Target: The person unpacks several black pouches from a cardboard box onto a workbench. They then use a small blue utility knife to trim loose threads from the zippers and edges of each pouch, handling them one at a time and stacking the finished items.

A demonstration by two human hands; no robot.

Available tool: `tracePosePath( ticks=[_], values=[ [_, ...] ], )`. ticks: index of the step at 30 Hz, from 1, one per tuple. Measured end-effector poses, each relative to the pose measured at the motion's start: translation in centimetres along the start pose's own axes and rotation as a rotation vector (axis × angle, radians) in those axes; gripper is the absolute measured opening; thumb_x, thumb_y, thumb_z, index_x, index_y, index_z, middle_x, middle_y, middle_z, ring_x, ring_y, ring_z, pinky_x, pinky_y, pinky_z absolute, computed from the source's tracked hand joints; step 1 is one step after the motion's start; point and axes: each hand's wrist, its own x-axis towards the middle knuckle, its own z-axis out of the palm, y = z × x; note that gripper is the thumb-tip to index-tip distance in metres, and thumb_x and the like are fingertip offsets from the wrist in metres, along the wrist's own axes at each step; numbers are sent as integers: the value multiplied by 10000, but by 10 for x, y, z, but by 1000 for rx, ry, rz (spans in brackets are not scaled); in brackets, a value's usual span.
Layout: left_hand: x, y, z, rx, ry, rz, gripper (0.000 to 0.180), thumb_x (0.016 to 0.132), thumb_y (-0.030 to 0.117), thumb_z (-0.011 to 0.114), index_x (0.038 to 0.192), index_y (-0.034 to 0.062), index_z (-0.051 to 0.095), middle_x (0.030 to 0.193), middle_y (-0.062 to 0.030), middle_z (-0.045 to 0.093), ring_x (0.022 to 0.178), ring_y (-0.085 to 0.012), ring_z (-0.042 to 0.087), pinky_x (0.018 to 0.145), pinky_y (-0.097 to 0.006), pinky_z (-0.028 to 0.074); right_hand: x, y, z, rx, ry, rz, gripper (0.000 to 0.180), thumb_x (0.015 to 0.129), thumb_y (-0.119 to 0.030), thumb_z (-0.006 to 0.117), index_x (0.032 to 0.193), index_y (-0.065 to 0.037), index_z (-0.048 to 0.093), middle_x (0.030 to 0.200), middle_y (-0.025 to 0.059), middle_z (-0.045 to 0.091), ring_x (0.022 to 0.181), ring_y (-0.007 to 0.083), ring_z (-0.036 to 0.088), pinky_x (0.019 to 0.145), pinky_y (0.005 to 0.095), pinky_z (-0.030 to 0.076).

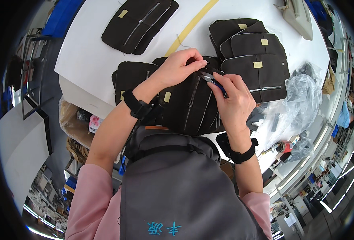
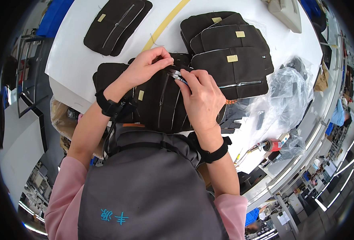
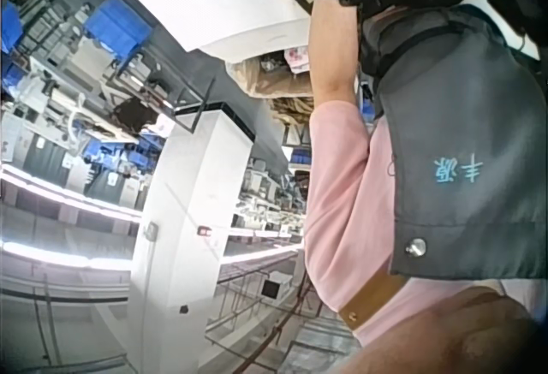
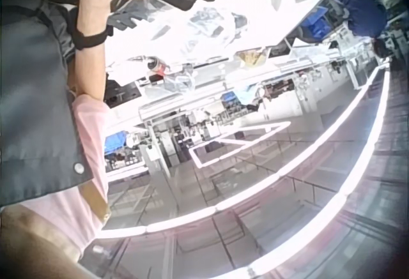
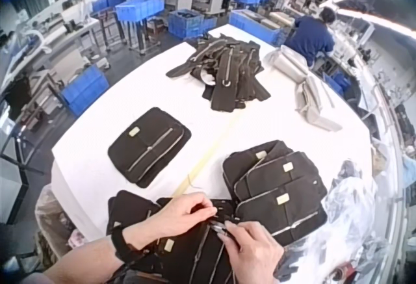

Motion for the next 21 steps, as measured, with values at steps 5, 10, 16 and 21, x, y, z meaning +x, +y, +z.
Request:
tracePosePath(
  ticks=[5,10,16,21],
  values=[
    [-1,4,-1,19,-47,-20,148,958,170,600,920,27,594,805,48,543,729,-31,446,658,-204,382,1,2,4,0,21,-36,201,705,-166,799,884,-125,715,810,-24,617,717,156,624,572,289,481],
    [-1,-1,-1,33,-31,-27,147,957,166,598,935,21,601,826,36,569,760,-36,475,694,-207,409,1,7,7,8,48,-112,203,696,-153,799,879,-122,716,810,-26,615,699,160,606,572,289,480],
    [3,-6,-5,44,95,-71,157,955,174,594,983,20,614,885,7,625,843,-68,559,770,-222,457,1,11,2,168,102,47,174,732,-115,795,889,-96,721,815,10,619,665,160,596,559,278,482],
    [11,8,2,239,168,94,136,911,200,649,962,76,673,880,-10,650,895,-116,576,794,-266,465,-1,29,-14,354,129,388,212,793,-108,780,989,-62,714,896,51,634,733,109,597,643,243,486]
  ],
)
